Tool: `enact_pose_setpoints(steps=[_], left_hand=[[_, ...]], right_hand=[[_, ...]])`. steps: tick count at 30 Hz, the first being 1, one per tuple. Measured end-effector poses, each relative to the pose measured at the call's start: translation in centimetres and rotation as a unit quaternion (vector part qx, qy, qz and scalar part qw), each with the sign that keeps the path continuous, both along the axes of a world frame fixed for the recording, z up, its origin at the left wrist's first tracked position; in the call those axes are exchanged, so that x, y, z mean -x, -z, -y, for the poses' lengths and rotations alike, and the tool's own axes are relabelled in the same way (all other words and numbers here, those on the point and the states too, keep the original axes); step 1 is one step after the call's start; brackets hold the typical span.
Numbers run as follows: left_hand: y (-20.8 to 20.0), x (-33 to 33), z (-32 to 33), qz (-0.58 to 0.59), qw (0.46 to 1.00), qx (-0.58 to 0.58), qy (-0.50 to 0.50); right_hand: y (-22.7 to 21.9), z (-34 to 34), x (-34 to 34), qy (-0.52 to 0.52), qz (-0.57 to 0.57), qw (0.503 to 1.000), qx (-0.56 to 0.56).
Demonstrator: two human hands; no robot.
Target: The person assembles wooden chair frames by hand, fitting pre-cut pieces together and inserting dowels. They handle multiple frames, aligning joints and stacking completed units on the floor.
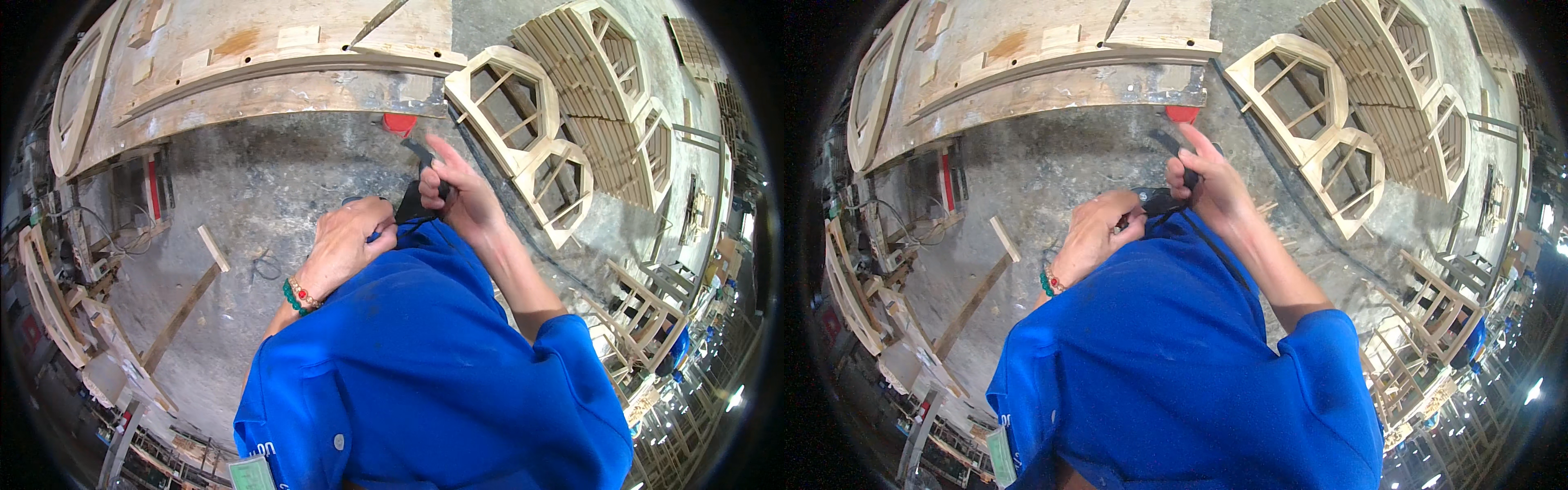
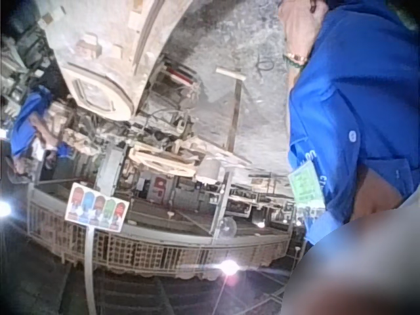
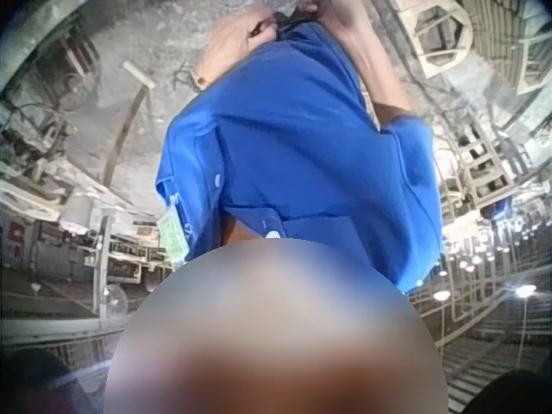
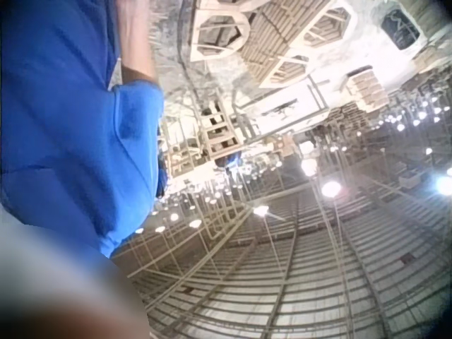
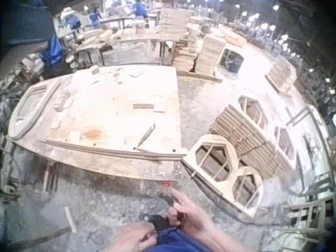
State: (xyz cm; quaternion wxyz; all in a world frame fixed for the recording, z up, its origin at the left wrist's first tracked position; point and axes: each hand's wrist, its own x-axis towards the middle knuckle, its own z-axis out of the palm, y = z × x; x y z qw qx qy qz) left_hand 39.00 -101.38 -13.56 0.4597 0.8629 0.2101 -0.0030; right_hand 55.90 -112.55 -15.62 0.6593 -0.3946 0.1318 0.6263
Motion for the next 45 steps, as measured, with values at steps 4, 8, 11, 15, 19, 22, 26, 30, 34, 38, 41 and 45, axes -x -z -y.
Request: enact_pose_setpoints(steps=[4,8,11,15,19,22,26,30,34,38,41,45], left_hand=[[0.9,0.7,1.3,-0.017,0.998,-0.027,-0.048],[0.9,0.7,2.2,-0.003,0.997,-0.054,-0.062],[0.8,0.7,2.6,0.004,0.996,-0.046,-0.070],[0.8,0.5,2.3,-0.021,0.999,-0.023,-0.028],[-0.1,-1.4,0.6,-0.113,0.980,0.157,0.048],[3.0,-2.3,2.3,-0.015,0.935,0.352,-0.033],[2.5,-4.0,2.7,-0.095,0.910,0.403,-0.008],[2.0,-4.0,2.2,-0.124,0.867,0.483,-0.011],[1.5,-3.4,1.8,-0.132,0.862,0.489,-0.023],[2.6,-2.2,1.8,-0.107,0.876,0.470,-0.034],[3.0,-2.0,1.4,-0.124,0.877,0.464,-0.038],[3.8,-1.0,1.1,-0.133,0.865,0.480,-0.060]], right_hand=[[-0.4,1.6,0.7,0.056,-0.047,0.996,0.051],[-0.4,2.3,0.2,0.106,-0.093,0.989,0.054],[-0.1,3.0,-0.3,0.109,-0.102,0.988,0.036],[0.5,3.8,-0.6,0.097,-0.085,0.992,0.015],[0.0,1.7,-1.2,0.086,-0.041,0.995,-0.011],[-0.1,1.3,-1.0,0.072,-0.049,0.996,-0.027],[-0.5,0.8,-0.7,0.071,-0.053,0.996,-0.013],[0.2,2.4,-1.2,0.071,-0.066,0.994,-0.048],[0.3,3.4,-1.5,0.095,-0.076,0.992,-0.044],[0.4,3.5,-1.6,0.104,-0.082,0.991,-0.019],[0.9,3.4,-1.7,0.114,-0.089,0.989,-0.017],[1.6,3.9,-2.0,0.126,-0.084,0.988,0.009]])
